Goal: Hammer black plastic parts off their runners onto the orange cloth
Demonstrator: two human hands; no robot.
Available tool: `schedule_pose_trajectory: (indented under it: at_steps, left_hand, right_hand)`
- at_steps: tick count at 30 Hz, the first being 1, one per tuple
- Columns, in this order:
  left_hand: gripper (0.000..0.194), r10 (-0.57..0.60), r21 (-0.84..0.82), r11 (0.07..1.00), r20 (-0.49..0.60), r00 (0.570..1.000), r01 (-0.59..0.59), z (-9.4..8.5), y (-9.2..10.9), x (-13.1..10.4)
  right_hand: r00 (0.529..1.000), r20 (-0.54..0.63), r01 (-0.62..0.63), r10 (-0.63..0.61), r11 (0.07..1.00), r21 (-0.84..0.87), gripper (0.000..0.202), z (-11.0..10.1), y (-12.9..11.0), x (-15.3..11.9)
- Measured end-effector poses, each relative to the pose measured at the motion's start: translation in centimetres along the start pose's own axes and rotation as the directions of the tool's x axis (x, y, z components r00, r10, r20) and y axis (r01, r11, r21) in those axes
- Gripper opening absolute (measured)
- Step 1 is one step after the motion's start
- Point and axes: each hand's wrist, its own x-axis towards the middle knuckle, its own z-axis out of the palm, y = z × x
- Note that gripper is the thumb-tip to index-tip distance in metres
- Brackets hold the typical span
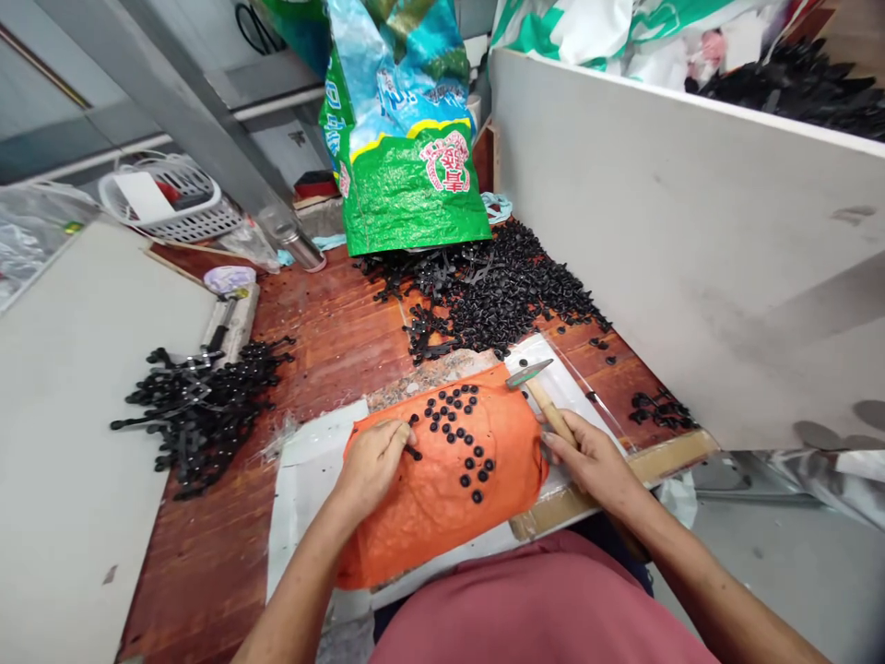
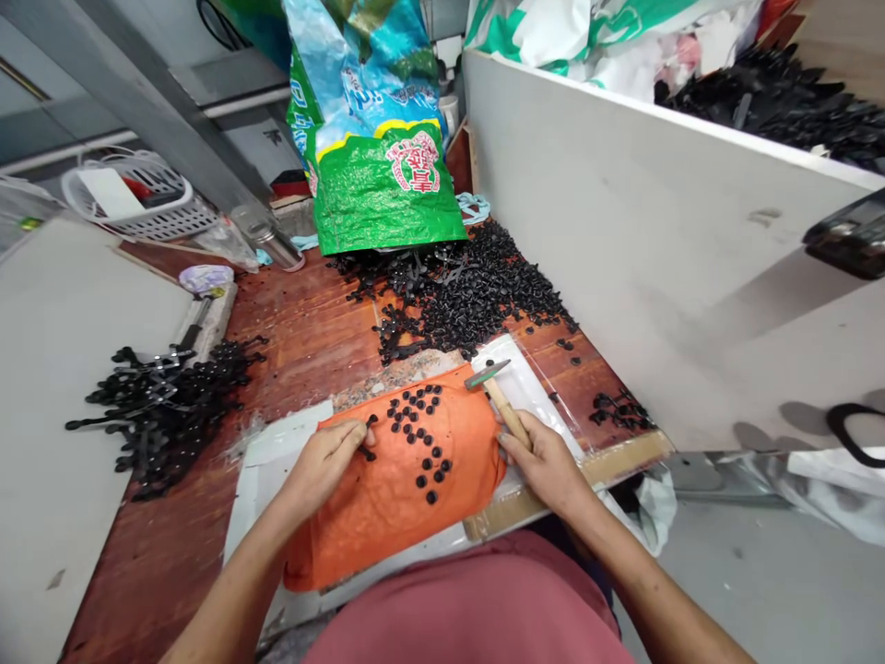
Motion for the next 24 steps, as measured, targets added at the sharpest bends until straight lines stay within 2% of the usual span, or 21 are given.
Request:
schedule_pose_trajectory:
  at_steps: [3,6,19,22,24]
  left_hand:
    - [0.041,0.055,0.084,0.995,0.017,0.998,-0.056,0.0,0.5,0.8]
    - [0.040,0.086,0.180,0.980,0.007,0.996,-0.085,-0.2,0.8,1.2]
    - [0.040,0.083,0.357,0.928,0.080,0.993,-0.106,0.5,0.6,2.0]
    - [0.039,0.096,0.398,0.909,0.090,0.991,-0.125,0.5,0.6,2.1]
    - [0.039,0.098,0.419,0.899,0.096,0.991,-0.130,0.4,0.7,2.2]
  right_hand:
    - [1.000,0.017,-0.024,0.024,1.000,-0.003,0.036,0.0,0.1,-0.1]
    - [0.999,0.028,0.024,-0.024,0.999,-0.030,0.028,0.1,-0.1,0.0]
    - [0.999,0.043,-0.025,0.025,1.000,0.010,0.026,0.1,-0.3,-0.2]
    - [0.999,0.021,0.027,-0.025,0.997,-0.066,0.028,-0.1,-0.5,-0.2]
    - [0.997,0.018,0.079,-0.077,0.980,-0.182,0.030,-0.2,-1.2,-0.2]
